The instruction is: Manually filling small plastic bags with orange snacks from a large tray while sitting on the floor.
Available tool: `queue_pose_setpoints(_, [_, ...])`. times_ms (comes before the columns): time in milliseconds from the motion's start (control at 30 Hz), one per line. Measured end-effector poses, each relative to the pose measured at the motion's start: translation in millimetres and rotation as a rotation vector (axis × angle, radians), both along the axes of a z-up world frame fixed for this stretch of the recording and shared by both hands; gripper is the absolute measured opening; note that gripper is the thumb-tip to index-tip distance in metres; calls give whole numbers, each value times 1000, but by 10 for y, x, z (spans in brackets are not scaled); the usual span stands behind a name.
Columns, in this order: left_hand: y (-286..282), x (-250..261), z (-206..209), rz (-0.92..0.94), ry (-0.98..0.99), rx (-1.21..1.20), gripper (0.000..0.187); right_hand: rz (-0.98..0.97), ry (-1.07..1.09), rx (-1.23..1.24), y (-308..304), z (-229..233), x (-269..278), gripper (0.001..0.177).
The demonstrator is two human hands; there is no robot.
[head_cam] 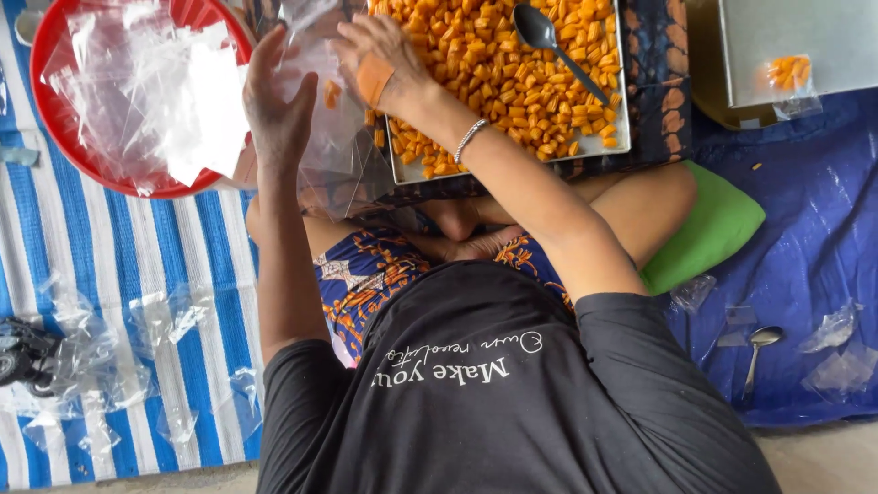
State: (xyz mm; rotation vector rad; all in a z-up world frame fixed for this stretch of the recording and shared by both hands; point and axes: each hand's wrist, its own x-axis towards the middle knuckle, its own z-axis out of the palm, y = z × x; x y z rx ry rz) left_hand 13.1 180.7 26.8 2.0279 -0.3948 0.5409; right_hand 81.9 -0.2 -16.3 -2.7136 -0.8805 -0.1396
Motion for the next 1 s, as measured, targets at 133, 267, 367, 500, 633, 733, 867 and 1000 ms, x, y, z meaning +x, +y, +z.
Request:
queue_pose_setpoints(133, [-48, -49, -44, -9, 83, -137, 45, 29, 164, 55, 60, 137, -158, 40])
queue_pose_setpoints(267, [-18, -28, -181, -7, 97, -255, 44, 56, -7, 12, 133, -214, 40, 41])
queue_pose_setpoints(367, [1, -53, -240, -42, 103, -357, 41, 205, -164, 57, 76, -79, -17, 18])
queue_pose_setpoints(500, [9, -95, -210, 7, 168, -409, 35, 217, 17, 152, 77, 70, -9, 11])
queue_pose_setpoints(633, [26, -114, -244, -5, 187, -518, 29, 140, 154, 359, 10, 90, 48, 12])
queue_pose_setpoints(733, [0, -159, -164, -39, 206, -631, 22, 141, 111, 478, -128, 266, 33, 8])
queue_pose_setpoints(867, [-10, -188, -147, 21, 235, -629, 22, 90, 32, 409, -572, 549, -14, 9])
queue_pose_setpoints(1000, [-15, -186, -122, 35, 230, -657, 21, -67, 111, 175, -776, 601, -33, 30])
